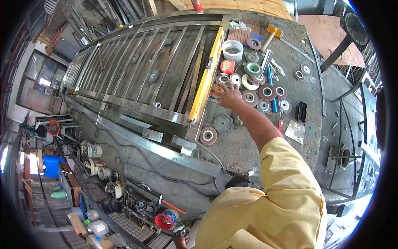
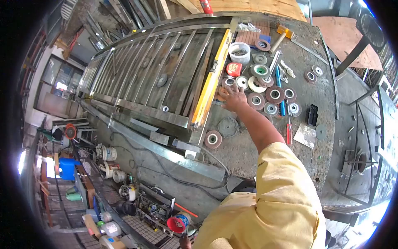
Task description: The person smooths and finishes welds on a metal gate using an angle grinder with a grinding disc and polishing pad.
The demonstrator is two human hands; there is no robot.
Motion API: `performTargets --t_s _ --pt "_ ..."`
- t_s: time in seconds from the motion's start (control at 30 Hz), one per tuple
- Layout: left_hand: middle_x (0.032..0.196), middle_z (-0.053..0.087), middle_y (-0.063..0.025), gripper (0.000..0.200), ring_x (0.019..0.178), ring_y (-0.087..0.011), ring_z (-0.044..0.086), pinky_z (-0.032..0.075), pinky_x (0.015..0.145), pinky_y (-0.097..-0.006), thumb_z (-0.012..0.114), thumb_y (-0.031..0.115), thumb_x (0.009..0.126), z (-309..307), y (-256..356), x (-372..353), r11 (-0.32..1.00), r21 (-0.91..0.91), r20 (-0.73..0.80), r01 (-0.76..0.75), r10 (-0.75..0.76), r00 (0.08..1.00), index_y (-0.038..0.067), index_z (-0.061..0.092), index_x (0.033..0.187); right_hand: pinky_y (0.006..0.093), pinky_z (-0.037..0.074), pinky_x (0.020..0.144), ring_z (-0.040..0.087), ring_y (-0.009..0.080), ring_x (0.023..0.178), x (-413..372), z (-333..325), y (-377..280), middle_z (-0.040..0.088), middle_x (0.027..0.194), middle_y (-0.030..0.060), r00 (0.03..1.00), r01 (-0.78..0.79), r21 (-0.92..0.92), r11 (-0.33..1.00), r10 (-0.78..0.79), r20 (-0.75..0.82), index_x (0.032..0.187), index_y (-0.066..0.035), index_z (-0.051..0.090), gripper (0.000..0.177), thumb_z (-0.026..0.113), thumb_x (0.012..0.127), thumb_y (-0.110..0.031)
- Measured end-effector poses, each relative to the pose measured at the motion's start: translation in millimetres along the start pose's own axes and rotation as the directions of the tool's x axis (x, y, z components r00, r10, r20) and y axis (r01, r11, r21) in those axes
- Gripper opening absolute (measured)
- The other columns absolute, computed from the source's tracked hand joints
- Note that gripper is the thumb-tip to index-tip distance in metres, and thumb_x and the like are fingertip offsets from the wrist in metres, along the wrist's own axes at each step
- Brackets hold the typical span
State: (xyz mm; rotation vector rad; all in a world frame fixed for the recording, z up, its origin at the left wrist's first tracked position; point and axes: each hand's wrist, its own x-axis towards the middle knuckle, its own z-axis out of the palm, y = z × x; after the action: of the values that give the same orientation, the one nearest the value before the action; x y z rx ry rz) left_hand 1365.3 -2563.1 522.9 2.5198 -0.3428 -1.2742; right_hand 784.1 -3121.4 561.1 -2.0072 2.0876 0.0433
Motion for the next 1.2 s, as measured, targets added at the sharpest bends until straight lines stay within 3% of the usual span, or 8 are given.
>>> performTargets --t_s 0.17,0.3,0.43,0.57,0.7,0.8,0.97,1.2 --pt "0.096 0.069 -0.0148 0.039 0.067 -0.0222 0.069 0.054 0.052 -0.0347 0.056 0.032 0.096 21 18 -11 0.992 -0.128 -0.013 0.004 -0.005 1.000 0.003 0.051 0.122 0.0588 0.027 0.114 0.024 0.0294 0.147 -15 19 44 0.034 0.157 -0.0009 0.991 0.065 0.006 0.998 -0.064 -0.115 0.139 -0.032 0.052 0.057 0.063 0.087 -0.052" --pt "0.097 0.069 -0.0156 0.055 0.078 -0.0247 0.071 0.055 0.058 -0.0343 0.060 0.030 0.095 43 -32 -10 0.969 0.128 0.020 -0.211 0.210 0.977 0.000 0.046 0.140 0.0561 0.029 0.113 0.034 0.0292 0.141 -46 -5 68 0.044 0.149 0.0011 0.999 0.042 0.013 0.999 -0.042 0.011 0.132 -0.025 0.059 0.052 0.063 0.087 -0.050" --pt "0.097 0.069 -0.0149 0.053 0.077 -0.0241 0.071 0.055 0.058 -0.0344 0.060 0.030 0.095 68 -47 -34 0.991 0.123 0.035 -0.051 0.047 0.998 0.001 0.047 0.138 0.0549 0.029 0.114 0.039 0.0292 0.137 -27 -10 55 0.049 0.143 0.0018 0.998 -0.054 0.091 0.994 0.056 -0.018 0.133 -0.020 0.059 0.057 0.065 0.085 -0.051" --pt "0.096 0.069 -0.0143 0.051 0.075 -0.0235 0.070 0.055 0.057 -0.0346 0.059 0.031 0.095 73 -42 -47 0.995 0.102 0.027 -0.008 0.005 1.000 0.001 0.048 0.136 0.0500 0.033 0.113 0.038 0.0301 0.139 0 -5 17 0.046 0.148 0.0010 0.970 0.136 -0.005 0.991 -0.135 -0.202 0.136 -0.026 0.056 0.060 0.069 0.084 -0.054" --pt "0.095 0.069 -0.0136 0.049 0.074 -0.0228 0.070 0.054 0.057 -0.0347 0.059 0.031 0.096 73 -41 -54 0.997 0.070 0.015 0.015 -0.016 1.000 0.002 0.049 0.134 0.0477 0.037 0.112 0.037 0.0315 0.139 -2 -28 39 0.043 0.152 -0.0041 0.992 0.118 0.080 0.990 -0.122 0.042 0.138 -0.029 0.055 0.062 0.074 0.079 -0.038" --pt "0.095 0.069 -0.0131 0.047 0.074 -0.0224 0.070 0.054 0.056 -0.0348 0.059 0.032 0.096 78 -49 -57 0.998 0.046 0.004 0.040 -0.040 0.999 0.003 0.050 0.132 0.0437 0.047 0.102 0.055 0.0349 0.122 -14 -12 82 0.051 0.143 0.0062 0.976 0.212 0.258 0.943 -0.189 -0.109 0.128 -0.017 0.058 0.050 0.067 0.079 -0.019" --pt "0.094 0.069 -0.0123 0.045 0.072 -0.0216 0.069 0.054 0.055 -0.0349 0.058 0.033 0.096 92 -57 -71 0.995 0.060 0.018 0.074 -0.075 0.997 0.003 0.052 0.130 0.0530 0.049 0.088 0.064 0.0442 0.098 -11 -20 122 0.067 0.103 0.0257 0.932 -0.121 0.476 0.871 0.264 -0.247 0.117 -0.007 0.057 0.036 0.064 0.086 -0.022" --pt "0.093 0.070 -0.0112 0.042 0.071 -0.0205 0.068 0.054 0.054 -0.0351 0.058 0.034 0.097 80 -61 -68 0.989 -0.013 -0.010 0.145 -0.146 0.989 0.004 0.054 0.126 0.0500 0.050 0.090 0.063 0.0447 0.104 -7 -3 149 0.066 0.114 0.0261 0.915 -0.212 0.414 0.885 0.329 -0.234 0.124 -0.005 0.060 0.043 0.062 0.087 -0.026"
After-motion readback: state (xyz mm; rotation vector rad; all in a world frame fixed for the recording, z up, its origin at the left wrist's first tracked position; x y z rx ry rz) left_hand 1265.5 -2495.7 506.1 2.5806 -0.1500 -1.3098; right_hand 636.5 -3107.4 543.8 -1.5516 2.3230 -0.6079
